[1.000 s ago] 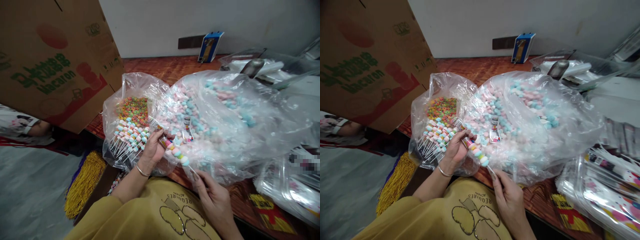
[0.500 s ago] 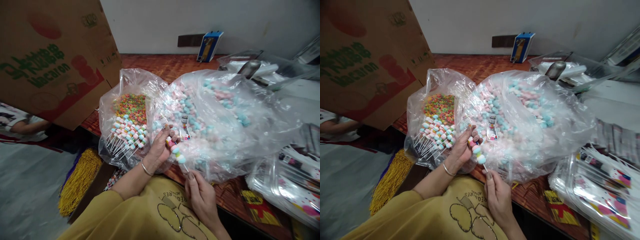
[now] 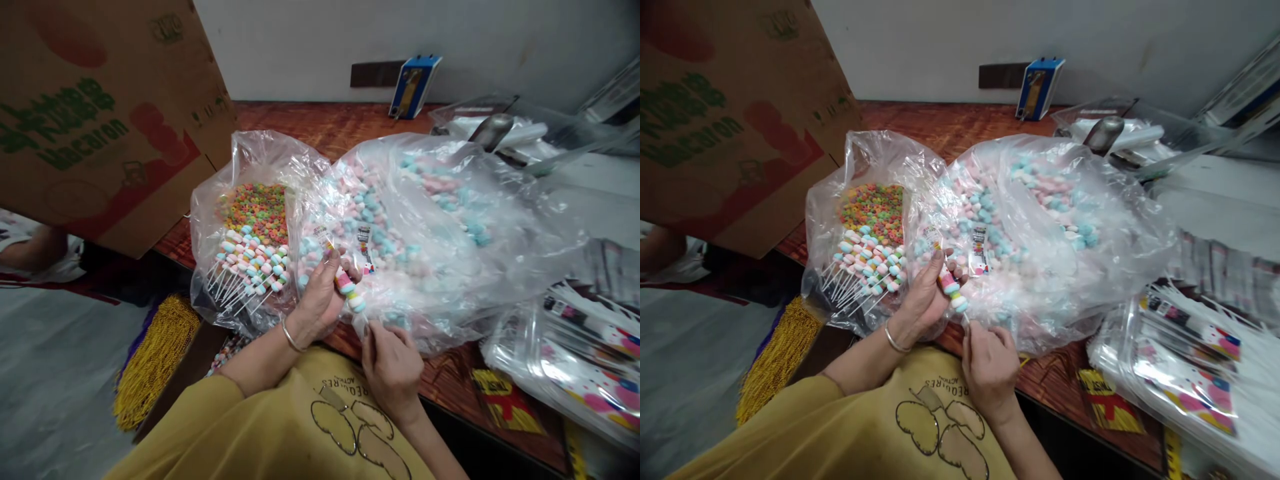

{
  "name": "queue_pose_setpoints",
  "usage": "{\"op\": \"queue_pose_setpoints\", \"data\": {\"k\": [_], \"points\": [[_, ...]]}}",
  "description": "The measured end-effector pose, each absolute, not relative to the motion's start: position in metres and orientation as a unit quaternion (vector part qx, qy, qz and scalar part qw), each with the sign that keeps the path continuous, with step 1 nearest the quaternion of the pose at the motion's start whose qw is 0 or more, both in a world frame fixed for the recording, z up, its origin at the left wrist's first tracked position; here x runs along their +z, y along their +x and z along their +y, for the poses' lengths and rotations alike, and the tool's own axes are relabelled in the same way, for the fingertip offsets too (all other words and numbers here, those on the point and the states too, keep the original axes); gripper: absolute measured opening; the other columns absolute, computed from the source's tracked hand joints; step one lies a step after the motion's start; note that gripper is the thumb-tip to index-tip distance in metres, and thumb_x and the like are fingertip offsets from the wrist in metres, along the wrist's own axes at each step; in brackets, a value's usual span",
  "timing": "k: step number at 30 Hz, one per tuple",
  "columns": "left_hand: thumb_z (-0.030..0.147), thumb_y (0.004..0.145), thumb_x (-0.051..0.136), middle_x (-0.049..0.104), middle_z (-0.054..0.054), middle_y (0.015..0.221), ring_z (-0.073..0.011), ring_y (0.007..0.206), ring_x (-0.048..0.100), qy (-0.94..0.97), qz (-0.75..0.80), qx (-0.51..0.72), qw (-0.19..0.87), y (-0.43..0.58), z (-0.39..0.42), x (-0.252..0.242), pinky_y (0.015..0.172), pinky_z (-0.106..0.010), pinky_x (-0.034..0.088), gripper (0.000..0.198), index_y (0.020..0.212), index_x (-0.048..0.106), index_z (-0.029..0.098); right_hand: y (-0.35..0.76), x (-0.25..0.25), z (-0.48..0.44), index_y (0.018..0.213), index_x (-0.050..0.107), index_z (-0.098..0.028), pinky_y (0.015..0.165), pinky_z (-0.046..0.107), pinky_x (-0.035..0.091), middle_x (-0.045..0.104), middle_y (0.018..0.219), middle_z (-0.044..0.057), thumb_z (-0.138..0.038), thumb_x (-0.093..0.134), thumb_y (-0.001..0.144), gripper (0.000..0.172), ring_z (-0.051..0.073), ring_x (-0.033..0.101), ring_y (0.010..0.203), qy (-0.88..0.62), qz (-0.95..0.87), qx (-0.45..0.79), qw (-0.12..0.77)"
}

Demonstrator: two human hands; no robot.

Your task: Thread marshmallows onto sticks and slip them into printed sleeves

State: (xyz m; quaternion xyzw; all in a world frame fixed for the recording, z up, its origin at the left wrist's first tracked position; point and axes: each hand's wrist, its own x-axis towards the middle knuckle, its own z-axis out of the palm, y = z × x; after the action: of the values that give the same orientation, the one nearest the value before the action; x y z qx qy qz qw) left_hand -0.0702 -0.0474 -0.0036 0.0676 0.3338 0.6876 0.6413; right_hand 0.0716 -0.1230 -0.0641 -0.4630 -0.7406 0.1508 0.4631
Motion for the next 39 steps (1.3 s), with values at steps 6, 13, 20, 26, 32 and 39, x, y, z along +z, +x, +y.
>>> {"op": "queue_pose_setpoints", "data": {"k": [6, 13, 20, 26, 32, 39], "points": [[0.045, 0.078, 0.084, 0.054, 0.004, 0.068, -0.0091, 0.061, 0.056, 0.095, 0.329, 0.650, 0.679, -0.063, -0.056, -0.013, 0.072, -0.026, 0.054, 0.042, 0.101, 0.066, 0.015, 0.053, -0.047, -0.118, 0.085, 0.061, -0.021, 0.051, 0.026, 0.047, 0.041, 0.044, -0.011, -0.047, 0.054, 0.100, 0.031, 0.009, 0.041, 0.035, -0.431, -0.388, 0.685, 0.440], [0.044, 0.078, 0.084, 0.070, -0.005, 0.091, -0.0178, 0.084, 0.069, 0.090, 0.278, 0.639, 0.711, -0.090, -0.039, -0.011, 0.085, -0.033, 0.056, 0.046, 0.110, 0.068, 0.017, 0.051, -0.044, -0.111, 0.083, 0.066, -0.018, 0.046, 0.019, 0.041, 0.031, 0.041, -0.015, -0.047, 0.075, 0.087, 0.032, 0.002, 0.022, 0.032, -0.350, -0.224, 0.802, 0.430], [0.017, 0.081, 0.079, 0.049, 0.009, 0.063, -0.0030, 0.051, 0.047, 0.071, 0.271, 0.660, 0.697, -0.090, -0.029, -0.001, 0.064, -0.019, 0.048, 0.023, 0.102, 0.069, 0.015, 0.053, -0.051, -0.118, 0.096, 0.066, -0.021, 0.048, 0.025, 0.040, 0.037, 0.046, -0.011, -0.045, 0.055, 0.100, 0.027, 0.009, 0.033, 0.037, -0.429, -0.486, 0.633, 0.423], [0.030, 0.079, 0.082, 0.049, 0.007, 0.064, -0.0050, 0.053, 0.047, 0.054, 0.363, 0.682, 0.633, -0.067, -0.034, -0.002, 0.057, -0.020, 0.042, 0.025, 0.085, 0.062, 0.016, 0.060, -0.059, -0.111, 0.100, 0.071, -0.016, 0.066, 0.030, 0.044, 0.058, 0.056, -0.001, -0.024, 0.057, 0.099, 0.016, 0.014, 0.052, 0.051, -0.464, -0.787, 0.081, 0.399], [0.041, 0.080, 0.082, 0.050, 0.006, 0.067, -0.0064, 0.057, 0.050, 0.083, 0.332, 0.667, 0.662, -0.059, -0.048, -0.006, 0.065, -0.022, 0.048, 0.036, 0.099, 0.065, 0.017, 0.052, -0.047, -0.110, 0.091, 0.065, -0.020, 0.051, 0.026, 0.040, 0.052, 0.053, -0.005, -0.042, 0.049, 0.103, 0.029, 0.012, 0.044, 0.044, -0.485, -0.568, 0.500, 0.438], [0.033, 0.080, 0.083, 0.050, 0.007, 0.065, -0.0050, 0.055, 0.048, 0.090, 0.285, 0.609, 0.734, -0.071, -0.050, -0.007, 0.071, -0.023, 0.051, 0.035, 0.103, 0.068, 0.013, 0.048, -0.039, -0.108, 0.086, 0.062, -0.021, 0.040, 0.021, 0.030, 0.022, 0.044, -0.017, -0.048, 0.065, 0.092, 0.027, 0.005, 0.010, 0.034, -0.318, -0.257, 0.825, 0.391]]}}
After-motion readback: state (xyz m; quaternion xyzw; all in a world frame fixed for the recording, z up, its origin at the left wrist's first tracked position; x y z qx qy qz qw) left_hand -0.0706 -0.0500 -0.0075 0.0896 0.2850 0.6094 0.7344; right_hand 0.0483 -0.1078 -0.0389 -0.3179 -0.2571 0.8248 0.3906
